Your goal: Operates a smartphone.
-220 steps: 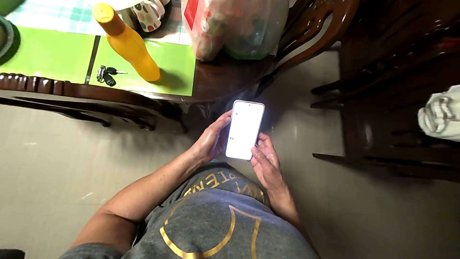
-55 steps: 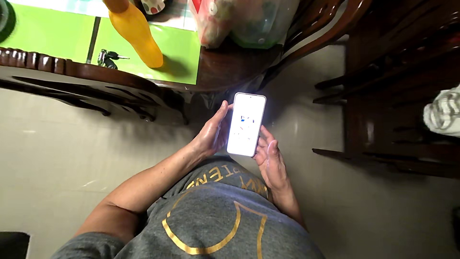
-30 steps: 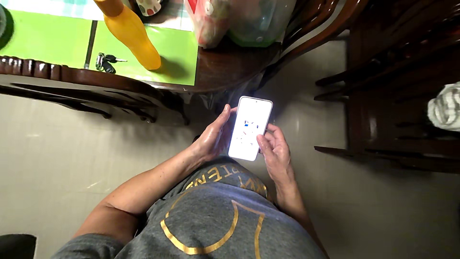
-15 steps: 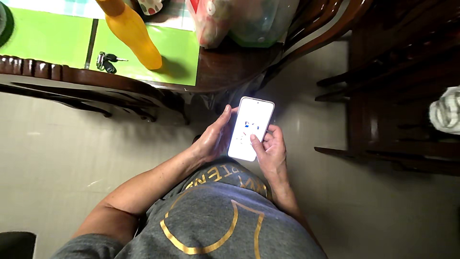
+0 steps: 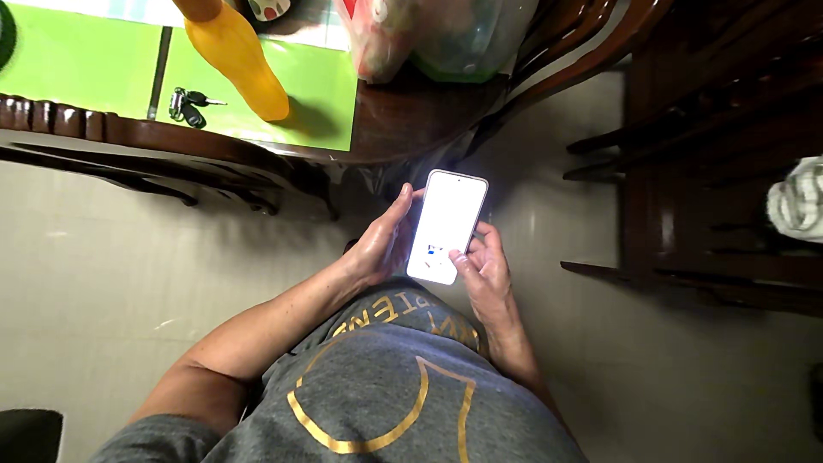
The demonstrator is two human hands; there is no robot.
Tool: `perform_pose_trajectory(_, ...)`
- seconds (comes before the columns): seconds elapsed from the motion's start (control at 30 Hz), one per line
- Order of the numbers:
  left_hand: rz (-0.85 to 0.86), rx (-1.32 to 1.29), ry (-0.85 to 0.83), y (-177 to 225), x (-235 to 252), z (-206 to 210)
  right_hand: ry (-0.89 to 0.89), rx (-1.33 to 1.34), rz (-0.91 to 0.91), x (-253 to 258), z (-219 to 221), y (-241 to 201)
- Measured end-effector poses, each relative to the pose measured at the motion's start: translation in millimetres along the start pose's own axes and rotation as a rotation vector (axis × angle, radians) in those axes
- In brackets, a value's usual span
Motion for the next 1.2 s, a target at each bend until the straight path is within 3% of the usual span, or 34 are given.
perform_pose_trajectory(1.2,0.002,-0.037,0.058,-3.5,1.0,-2.2,-0.032,0.048,0.048,2.0,-0.1,6.6)
Point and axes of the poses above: each hand's wrist, its own x-axis towards the middle knuckle, its own z-axis out of the palm, y = z × x, the point moved 1 cm from there along x, towards the middle knuckle, and after that the axes turned 3 degrees about y, right-handed, at the moved point
